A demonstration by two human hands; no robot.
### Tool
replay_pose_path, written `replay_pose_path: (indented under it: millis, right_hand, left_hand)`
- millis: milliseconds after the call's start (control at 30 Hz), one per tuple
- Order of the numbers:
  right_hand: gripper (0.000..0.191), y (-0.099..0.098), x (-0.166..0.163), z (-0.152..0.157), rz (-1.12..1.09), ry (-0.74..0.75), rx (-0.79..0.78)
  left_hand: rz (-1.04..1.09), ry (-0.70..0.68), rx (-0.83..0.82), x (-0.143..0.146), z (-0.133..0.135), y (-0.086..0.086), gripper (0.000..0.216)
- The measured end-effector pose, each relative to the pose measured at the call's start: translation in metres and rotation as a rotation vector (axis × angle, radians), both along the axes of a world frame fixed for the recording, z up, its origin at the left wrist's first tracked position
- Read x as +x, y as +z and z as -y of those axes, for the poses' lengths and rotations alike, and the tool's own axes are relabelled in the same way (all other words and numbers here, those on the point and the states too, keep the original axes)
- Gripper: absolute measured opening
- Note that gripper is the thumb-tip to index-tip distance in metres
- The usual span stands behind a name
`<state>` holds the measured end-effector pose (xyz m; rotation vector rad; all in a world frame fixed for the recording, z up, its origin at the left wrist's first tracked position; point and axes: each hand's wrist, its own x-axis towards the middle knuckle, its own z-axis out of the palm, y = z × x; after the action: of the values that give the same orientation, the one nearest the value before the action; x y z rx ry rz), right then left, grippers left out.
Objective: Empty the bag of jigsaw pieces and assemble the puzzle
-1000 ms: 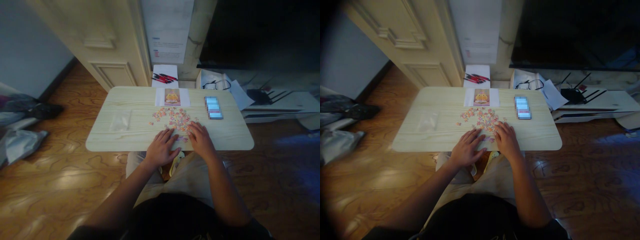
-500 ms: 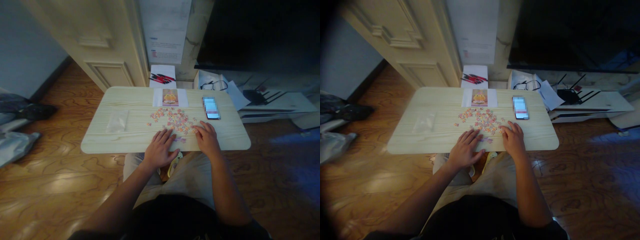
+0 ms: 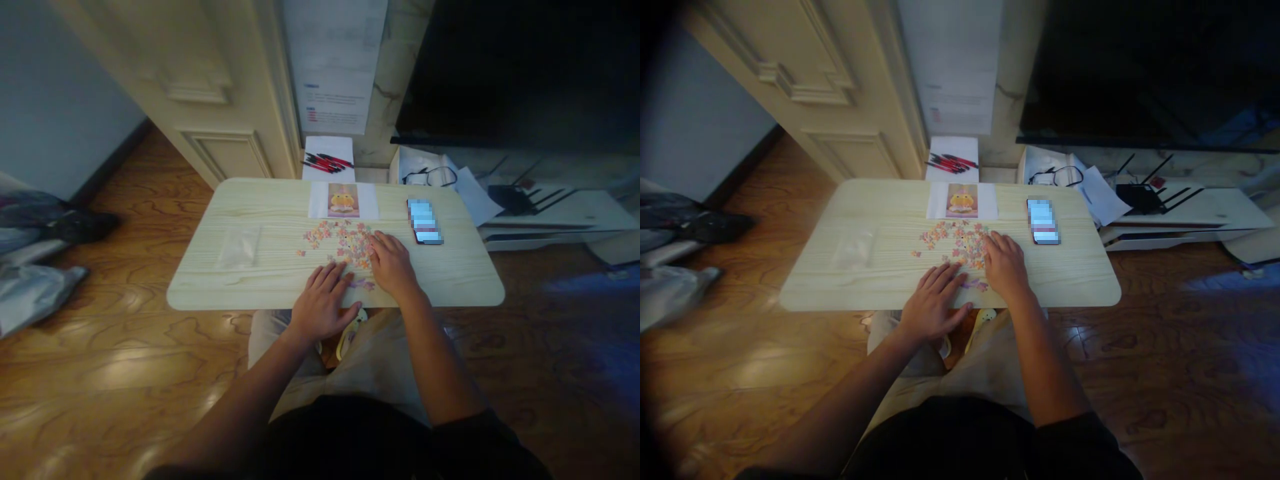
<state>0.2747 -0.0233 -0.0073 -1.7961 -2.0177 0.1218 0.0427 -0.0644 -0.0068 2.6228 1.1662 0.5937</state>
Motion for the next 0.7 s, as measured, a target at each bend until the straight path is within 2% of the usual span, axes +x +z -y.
replay_pose_path:
  millis: [300, 533, 700]
  right_hand:
    - [0.054, -0.003, 0.006, -0.003, 0.060, 0.064, -0.101]
    - [0.055, -0.003, 0.002, -0.008, 0.060, 0.119, -0.119]
    - [0.054, 0.001, 0.000, -0.007, 0.079, 0.149, -0.110]
  left_hand:
    - [0.024, 0.005, -0.021, -0.001, -0.001, 0.000, 0.060]
    - [0.046, 0.008, -0.034, -0.002, -0.001, 0.000, 0.062]
    - [0.081, 0.086, -0.032, -0.003, -0.021, 0.001, 0.063]
